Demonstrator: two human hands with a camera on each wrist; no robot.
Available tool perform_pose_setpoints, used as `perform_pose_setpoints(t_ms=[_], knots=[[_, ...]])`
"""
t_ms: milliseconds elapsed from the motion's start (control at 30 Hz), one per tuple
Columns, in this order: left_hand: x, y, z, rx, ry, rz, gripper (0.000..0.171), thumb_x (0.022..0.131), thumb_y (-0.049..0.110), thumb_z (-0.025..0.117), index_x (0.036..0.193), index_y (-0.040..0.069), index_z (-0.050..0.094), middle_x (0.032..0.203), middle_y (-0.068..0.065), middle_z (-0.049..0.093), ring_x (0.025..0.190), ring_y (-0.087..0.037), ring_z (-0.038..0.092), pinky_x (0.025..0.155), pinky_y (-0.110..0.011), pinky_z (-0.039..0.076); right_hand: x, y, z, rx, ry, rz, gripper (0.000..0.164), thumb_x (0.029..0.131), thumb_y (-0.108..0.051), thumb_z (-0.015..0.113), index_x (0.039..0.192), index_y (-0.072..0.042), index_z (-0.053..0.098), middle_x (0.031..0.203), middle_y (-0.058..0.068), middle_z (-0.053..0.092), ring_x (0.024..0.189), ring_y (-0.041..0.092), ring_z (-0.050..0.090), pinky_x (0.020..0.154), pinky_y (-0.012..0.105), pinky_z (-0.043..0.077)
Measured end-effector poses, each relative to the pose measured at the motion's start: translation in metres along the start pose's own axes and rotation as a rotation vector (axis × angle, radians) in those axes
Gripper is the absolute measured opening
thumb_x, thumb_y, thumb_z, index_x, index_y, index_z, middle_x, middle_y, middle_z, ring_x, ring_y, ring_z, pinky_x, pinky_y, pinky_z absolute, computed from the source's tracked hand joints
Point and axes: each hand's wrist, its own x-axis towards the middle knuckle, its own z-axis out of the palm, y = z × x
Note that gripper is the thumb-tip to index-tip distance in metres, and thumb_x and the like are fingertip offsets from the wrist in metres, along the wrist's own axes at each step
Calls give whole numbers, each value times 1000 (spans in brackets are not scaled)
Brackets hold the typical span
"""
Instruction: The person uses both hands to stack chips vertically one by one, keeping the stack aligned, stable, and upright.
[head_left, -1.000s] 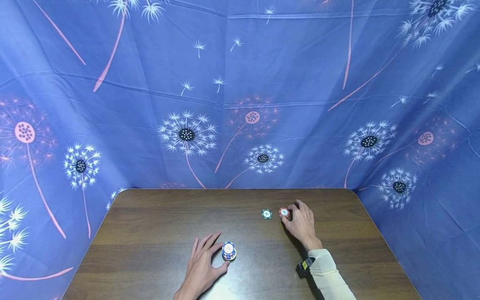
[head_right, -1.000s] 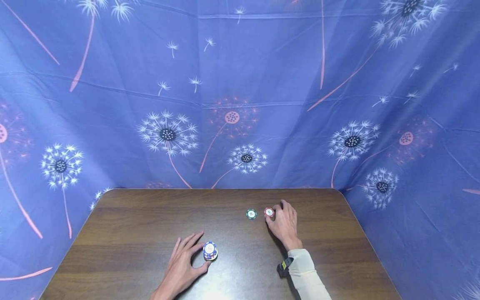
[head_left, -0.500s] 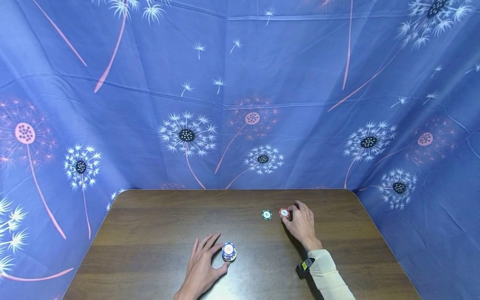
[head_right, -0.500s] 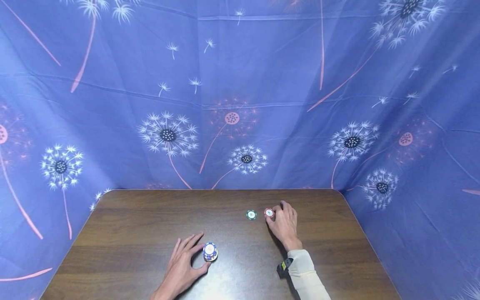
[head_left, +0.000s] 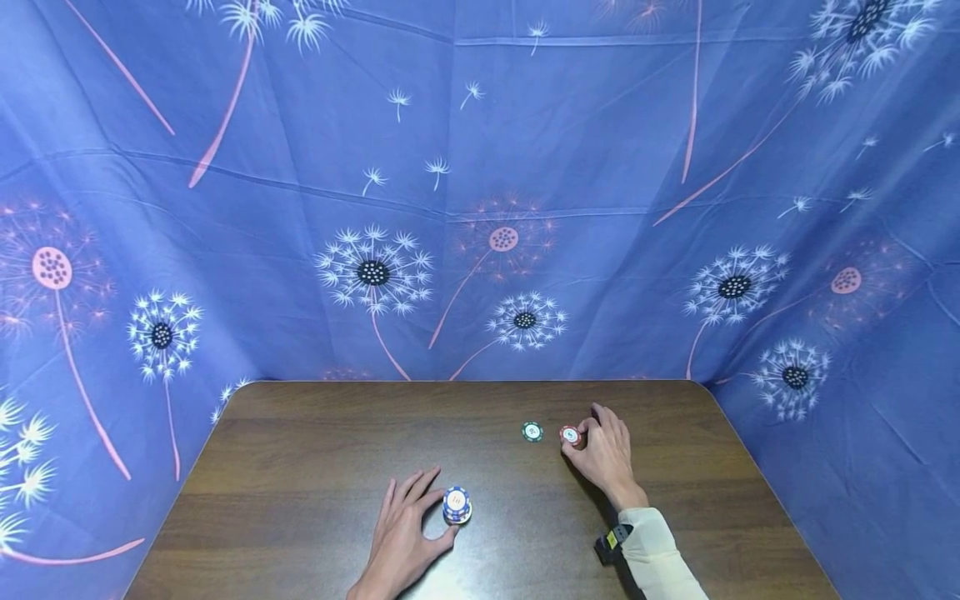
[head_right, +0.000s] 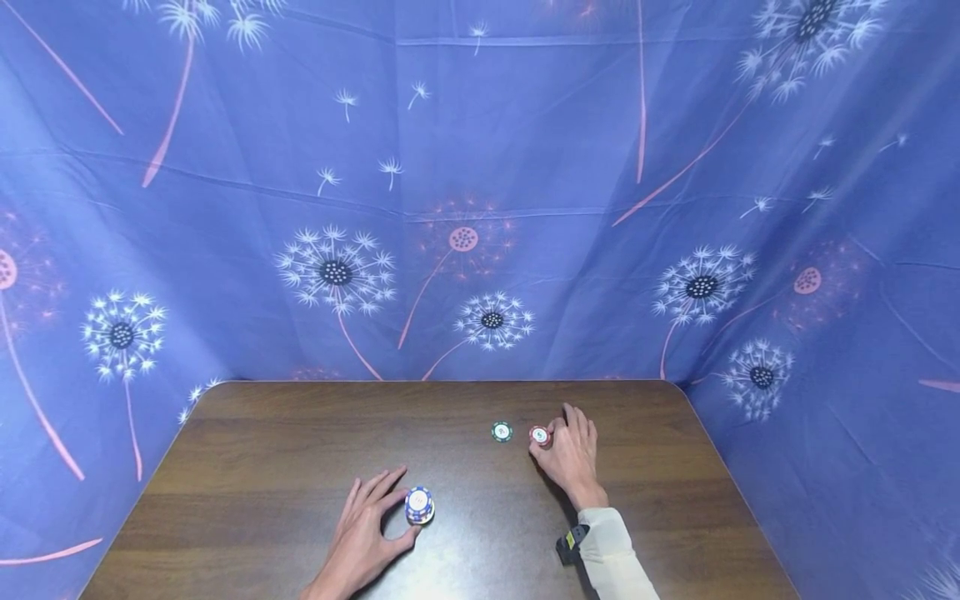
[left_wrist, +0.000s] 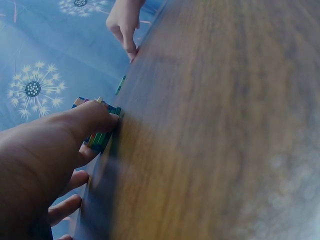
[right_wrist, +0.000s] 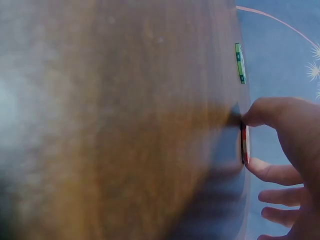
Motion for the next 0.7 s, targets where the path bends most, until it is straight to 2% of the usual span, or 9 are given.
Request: perform_pose_setpoints(t_ms=[333,700], knots=[[-1,0,1,-5,5,0,53,74,36,92,119,11,80,150,-5,64,141,-35,55,123,-68,28,-10,1,-4,-28,-26,6,29,77,-29,83,82,-8,64,150,33,54,144,51,45,118,76,31],[-1,-1,1,-3,9,5,52,74,36,92,118,10,80,150,-6,64,141,-36,55,123,-68,29,-26,1,-11,-48,-7,-18,33,71,-35,84,77,-13,59,148,33,55,140,55,47,115,75,34]])
